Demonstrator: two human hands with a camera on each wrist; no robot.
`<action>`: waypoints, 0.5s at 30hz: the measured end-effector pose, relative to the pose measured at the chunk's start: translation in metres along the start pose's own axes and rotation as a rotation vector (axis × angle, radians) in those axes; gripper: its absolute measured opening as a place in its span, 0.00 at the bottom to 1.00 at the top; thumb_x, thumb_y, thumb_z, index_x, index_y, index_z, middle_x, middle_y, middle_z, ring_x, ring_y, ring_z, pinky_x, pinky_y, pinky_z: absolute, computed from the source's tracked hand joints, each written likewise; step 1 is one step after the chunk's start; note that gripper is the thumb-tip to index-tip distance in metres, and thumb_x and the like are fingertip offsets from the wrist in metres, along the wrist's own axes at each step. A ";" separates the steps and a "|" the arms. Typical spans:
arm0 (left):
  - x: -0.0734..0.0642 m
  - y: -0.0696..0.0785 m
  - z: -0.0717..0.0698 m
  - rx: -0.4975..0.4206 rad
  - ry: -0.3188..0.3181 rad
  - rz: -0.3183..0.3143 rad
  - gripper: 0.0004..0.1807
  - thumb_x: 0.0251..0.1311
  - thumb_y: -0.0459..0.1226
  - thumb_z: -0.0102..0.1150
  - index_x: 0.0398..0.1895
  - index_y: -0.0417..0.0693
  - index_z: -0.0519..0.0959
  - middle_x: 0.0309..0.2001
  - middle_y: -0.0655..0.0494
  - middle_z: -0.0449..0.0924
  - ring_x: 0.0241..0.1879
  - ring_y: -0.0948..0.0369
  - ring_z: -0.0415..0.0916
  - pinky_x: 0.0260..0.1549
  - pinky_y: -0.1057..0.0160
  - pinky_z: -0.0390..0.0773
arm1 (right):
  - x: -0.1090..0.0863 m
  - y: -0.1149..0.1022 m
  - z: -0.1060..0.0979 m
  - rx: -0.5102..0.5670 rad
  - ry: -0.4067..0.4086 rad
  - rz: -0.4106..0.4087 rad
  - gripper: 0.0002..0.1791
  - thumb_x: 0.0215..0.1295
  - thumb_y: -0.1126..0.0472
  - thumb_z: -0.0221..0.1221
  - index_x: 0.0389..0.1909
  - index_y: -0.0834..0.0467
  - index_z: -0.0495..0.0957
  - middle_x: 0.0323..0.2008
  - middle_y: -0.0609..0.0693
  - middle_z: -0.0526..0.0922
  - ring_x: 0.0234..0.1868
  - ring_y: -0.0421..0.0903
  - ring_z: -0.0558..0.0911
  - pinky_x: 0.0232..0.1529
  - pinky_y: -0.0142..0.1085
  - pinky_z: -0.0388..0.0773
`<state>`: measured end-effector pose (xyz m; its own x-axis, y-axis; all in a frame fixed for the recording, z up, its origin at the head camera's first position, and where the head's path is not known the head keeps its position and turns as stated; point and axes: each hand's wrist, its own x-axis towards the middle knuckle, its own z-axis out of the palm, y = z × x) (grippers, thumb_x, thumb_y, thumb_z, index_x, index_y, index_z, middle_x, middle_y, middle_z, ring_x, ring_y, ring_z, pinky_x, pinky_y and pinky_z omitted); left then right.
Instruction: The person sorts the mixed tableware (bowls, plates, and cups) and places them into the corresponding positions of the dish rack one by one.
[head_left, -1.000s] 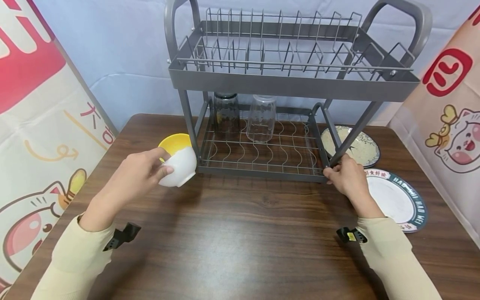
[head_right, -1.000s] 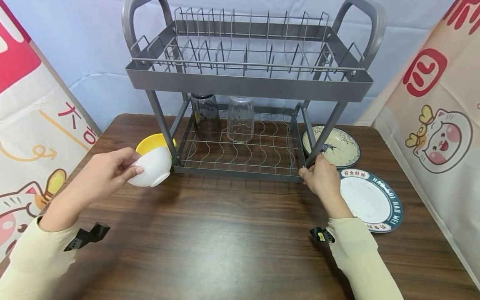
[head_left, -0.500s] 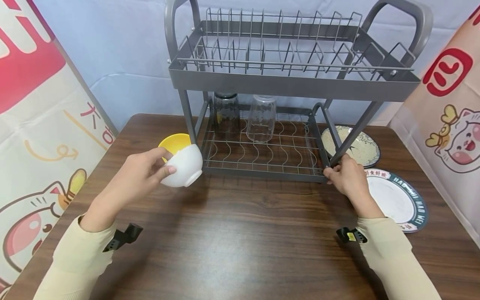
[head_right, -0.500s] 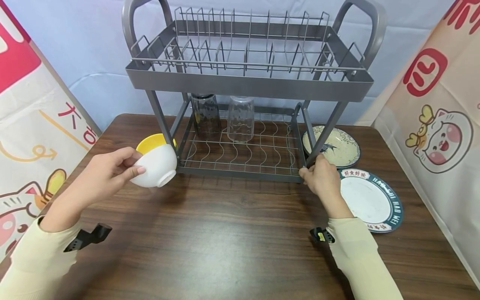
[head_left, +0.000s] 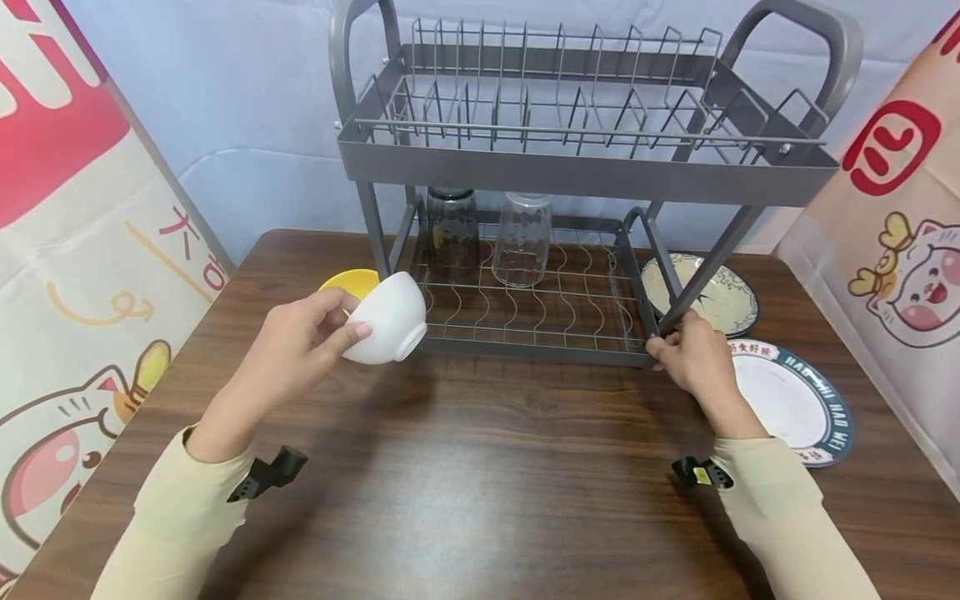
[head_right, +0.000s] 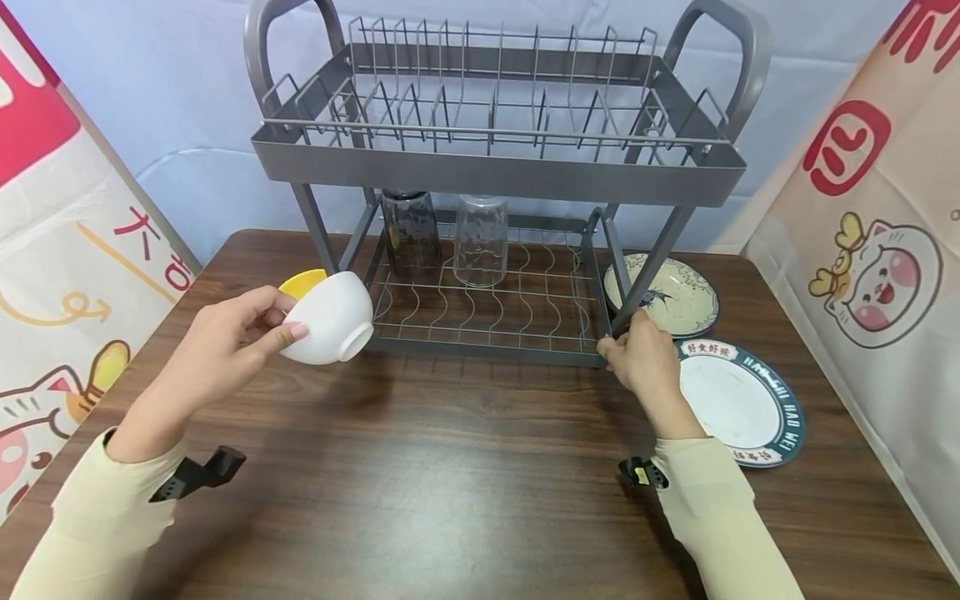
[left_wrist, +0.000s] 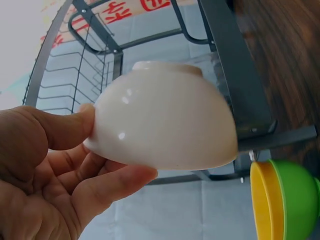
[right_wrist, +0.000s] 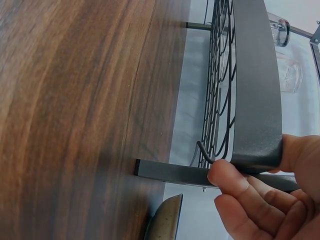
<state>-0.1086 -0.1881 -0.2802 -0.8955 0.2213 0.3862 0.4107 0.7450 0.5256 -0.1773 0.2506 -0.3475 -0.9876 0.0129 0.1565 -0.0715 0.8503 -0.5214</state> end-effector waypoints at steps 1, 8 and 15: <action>0.001 0.000 0.001 -0.008 0.012 -0.003 0.07 0.55 0.34 0.64 0.34 0.45 0.76 0.23 0.58 0.74 0.25 0.61 0.74 0.23 0.59 0.68 | 0.000 0.000 0.000 0.001 0.001 -0.002 0.16 0.55 0.64 0.56 0.38 0.73 0.67 0.17 0.54 0.81 0.23 0.56 0.81 0.22 0.39 0.64; 0.008 0.000 0.012 -0.055 0.068 -0.044 0.07 0.55 0.33 0.64 0.35 0.42 0.76 0.26 0.55 0.78 0.29 0.58 0.78 0.26 0.57 0.71 | -0.001 -0.001 0.000 -0.007 0.008 0.000 0.16 0.55 0.64 0.57 0.38 0.72 0.68 0.17 0.53 0.81 0.25 0.58 0.80 0.22 0.39 0.64; 0.012 -0.001 0.028 -0.124 0.111 -0.054 0.08 0.56 0.32 0.63 0.37 0.41 0.76 0.26 0.53 0.80 0.29 0.59 0.74 0.26 0.58 0.76 | -0.001 -0.001 0.000 -0.008 0.009 0.003 0.16 0.55 0.64 0.57 0.38 0.72 0.68 0.16 0.52 0.80 0.26 0.59 0.80 0.23 0.40 0.64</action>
<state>-0.1250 -0.1683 -0.2974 -0.8951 0.1068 0.4330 0.3869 0.6689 0.6348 -0.1766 0.2497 -0.3475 -0.9865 0.0195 0.1624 -0.0679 0.8545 -0.5150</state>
